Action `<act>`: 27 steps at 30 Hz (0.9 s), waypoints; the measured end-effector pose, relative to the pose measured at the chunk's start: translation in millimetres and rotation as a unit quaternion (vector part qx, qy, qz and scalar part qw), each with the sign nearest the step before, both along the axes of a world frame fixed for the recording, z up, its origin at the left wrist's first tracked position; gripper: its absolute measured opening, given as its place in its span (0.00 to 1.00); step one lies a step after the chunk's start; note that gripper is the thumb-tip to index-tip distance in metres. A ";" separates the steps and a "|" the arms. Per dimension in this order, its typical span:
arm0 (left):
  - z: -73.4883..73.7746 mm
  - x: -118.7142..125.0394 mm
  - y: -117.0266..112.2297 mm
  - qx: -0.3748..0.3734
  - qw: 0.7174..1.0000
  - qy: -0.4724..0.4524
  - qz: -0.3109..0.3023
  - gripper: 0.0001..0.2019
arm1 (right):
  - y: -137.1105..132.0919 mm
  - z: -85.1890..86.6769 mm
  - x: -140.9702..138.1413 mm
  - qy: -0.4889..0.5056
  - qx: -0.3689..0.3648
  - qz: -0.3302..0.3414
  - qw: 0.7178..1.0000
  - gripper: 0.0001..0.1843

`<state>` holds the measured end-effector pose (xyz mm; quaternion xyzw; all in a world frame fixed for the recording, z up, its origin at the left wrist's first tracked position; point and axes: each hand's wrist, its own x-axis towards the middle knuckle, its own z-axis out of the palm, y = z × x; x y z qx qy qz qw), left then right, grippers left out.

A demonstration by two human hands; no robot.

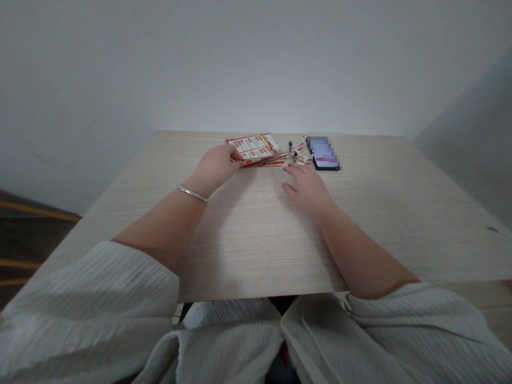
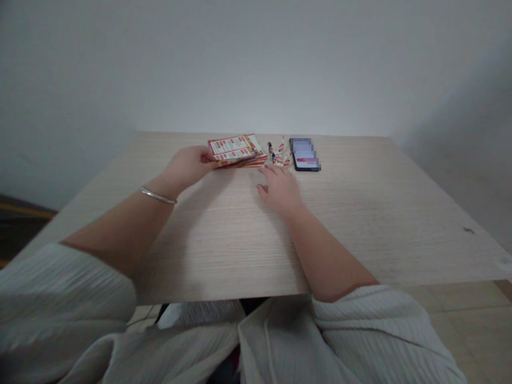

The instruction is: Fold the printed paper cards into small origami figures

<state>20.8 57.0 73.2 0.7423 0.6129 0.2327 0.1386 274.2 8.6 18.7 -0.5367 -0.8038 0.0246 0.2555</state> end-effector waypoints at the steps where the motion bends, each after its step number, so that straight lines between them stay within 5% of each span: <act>1: 3.8 -1.1 -5.9 0.020 1.000 -0.011 0.019 0.10 | 1.9 -1.2 1.2 0.026 0.006 0.001 1.000 0.27; 4: 14.6 -0.1 -26.5 0.033 0.987 -0.137 0.070 0.08 | 8.5 -5.6 4.2 0.130 0.010 -0.002 0.991 0.30; 7: 19.0 5.2 -45.7 -0.062 0.928 -0.364 0.057 0.08 | 13.1 -8.7 3.4 0.257 -0.043 -0.007 0.966 0.33; 9: 16.1 7.2 -54.6 -0.119 0.891 -0.433 0.066 0.11 | 13.0 -8.8 0.5 0.329 -0.102 -0.009 0.939 0.34; 12: 5.0 4.4 -60.4 -0.148 0.917 -0.365 0.057 0.24 | 8.2 -6.0 -4.7 0.357 -0.168 -0.022 0.919 0.36; 14: -3.1 -0.6 -60.5 -0.168 0.948 -0.269 0.033 0.27 | 3.3 -2.7 -6.9 0.304 -0.183 -0.025 0.935 0.37; 19: -16.5 -13.7 -55.1 -0.189 0.981 -0.031 -0.042 0.20 | -7.2 5.7 -7.1 0.136 -0.169 0.008 0.976 0.28; 27: -25.7 -3.1 -56.4 -0.230 0.971 -0.054 -0.035 0.29 | -14.7 2.7 -15.6 0.037 -0.132 0.108 0.985 0.26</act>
